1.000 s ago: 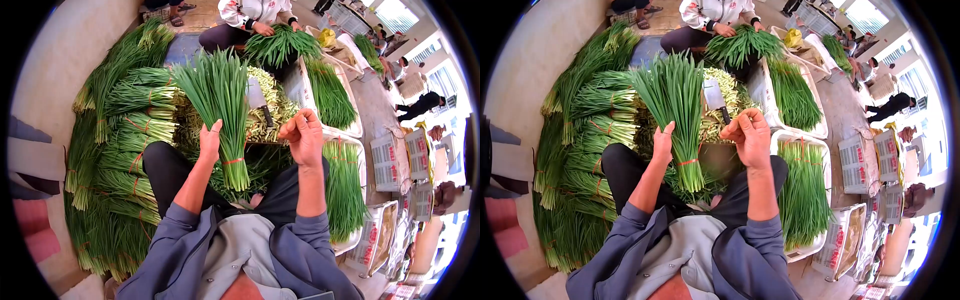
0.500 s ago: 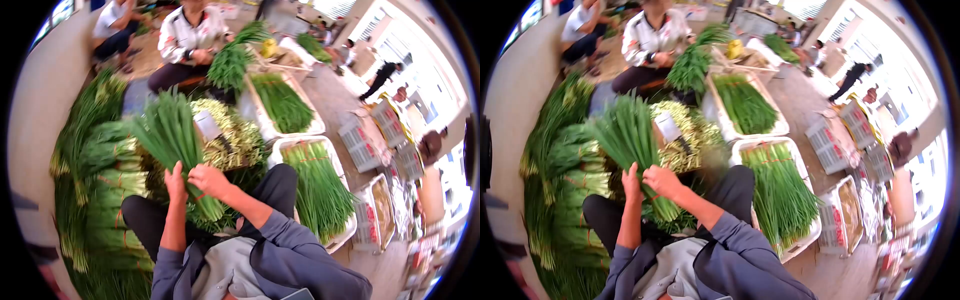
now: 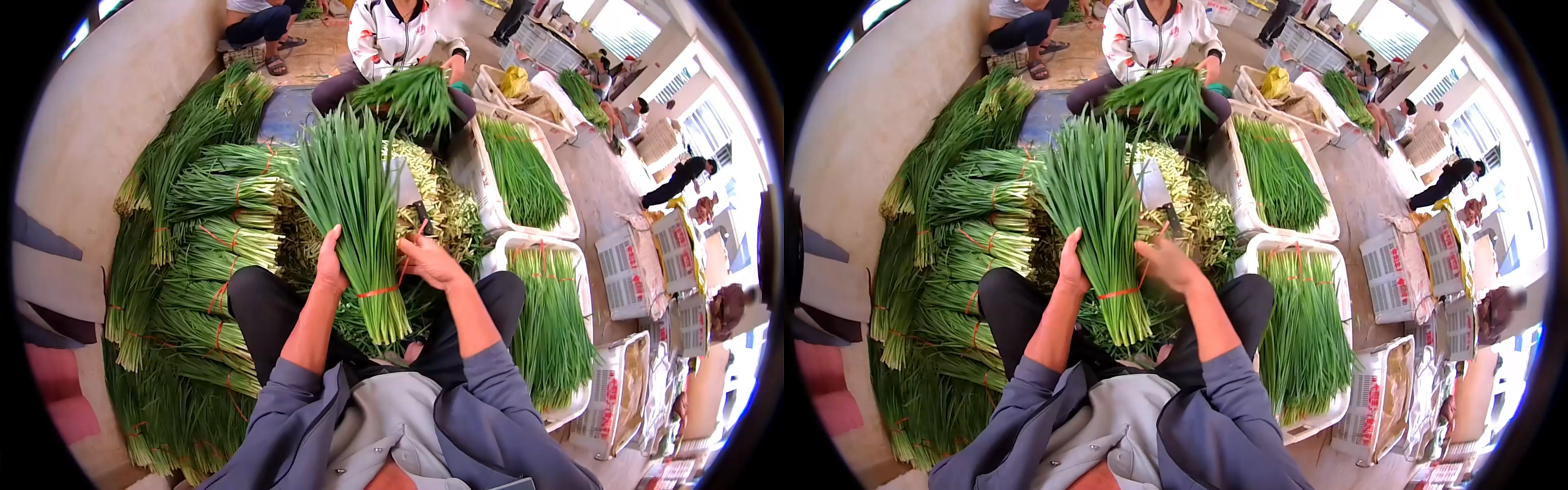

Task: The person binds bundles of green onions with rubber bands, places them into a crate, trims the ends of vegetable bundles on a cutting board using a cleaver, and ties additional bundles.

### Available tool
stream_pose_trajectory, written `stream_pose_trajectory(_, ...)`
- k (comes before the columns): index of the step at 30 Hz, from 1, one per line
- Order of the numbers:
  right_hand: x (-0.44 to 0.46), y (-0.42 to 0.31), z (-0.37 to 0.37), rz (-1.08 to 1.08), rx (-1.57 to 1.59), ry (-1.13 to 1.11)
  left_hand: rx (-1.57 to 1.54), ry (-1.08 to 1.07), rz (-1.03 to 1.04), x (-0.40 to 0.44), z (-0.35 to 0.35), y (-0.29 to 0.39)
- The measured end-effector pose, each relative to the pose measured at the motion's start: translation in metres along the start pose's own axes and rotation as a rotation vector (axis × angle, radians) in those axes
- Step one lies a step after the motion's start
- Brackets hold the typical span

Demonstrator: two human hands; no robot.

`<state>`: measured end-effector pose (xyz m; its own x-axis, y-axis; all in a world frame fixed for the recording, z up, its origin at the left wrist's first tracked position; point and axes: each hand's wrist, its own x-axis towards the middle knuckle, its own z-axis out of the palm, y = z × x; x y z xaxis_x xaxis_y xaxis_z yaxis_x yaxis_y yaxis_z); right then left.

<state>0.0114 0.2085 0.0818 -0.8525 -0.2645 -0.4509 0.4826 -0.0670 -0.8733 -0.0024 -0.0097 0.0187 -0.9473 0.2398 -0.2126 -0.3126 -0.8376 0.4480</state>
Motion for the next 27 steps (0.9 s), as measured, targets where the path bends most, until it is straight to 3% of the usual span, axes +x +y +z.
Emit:
stream_pose_trajectory(2, 0.014, 0.012, 0.025, -0.182, 0.183, -0.093, -0.044, -0.066, -0.048, -0.006, 0.011, -0.006)
stream_pose_trajectory(6, 0.029, 0.024, 0.034, -0.434, 0.043, 0.152, 0.118, 0.023, 0.032, -0.004, 0.012, -0.008)
stream_pose_trajectory(8, 0.032, 0.032, 0.032, -0.437, -0.073, 0.187, 0.525, 0.167, 0.246, -0.009, 0.022, -0.013)
stream_pose_trajectory(10, 0.033, 0.042, 0.036, -0.571, -0.129, 0.136, 0.553, 0.163, 0.281, 0.001, 0.012, -0.021)
stream_pose_trajectory(12, 0.032, 0.047, 0.023, -0.528, -0.208, 0.182, 0.442, 0.244, 0.243, 0.005, 0.003, -0.025)
stream_pose_trajectory(15, 0.031, 0.047, 0.011, -0.469, -0.034, 0.240, 0.369, 0.281, 0.252, 0.006, -0.003, -0.029)
stream_pose_trajectory(23, 0.035, 0.047, 0.003, -0.409, -0.032, 0.206, 0.287, 0.248, 0.217, 0.005, -0.005, -0.029)
stream_pose_trajectory(27, 0.023, 0.025, 0.011, -0.381, -0.225, 0.203, 0.285, 0.262, 0.170, -0.003, 0.001, -0.019)
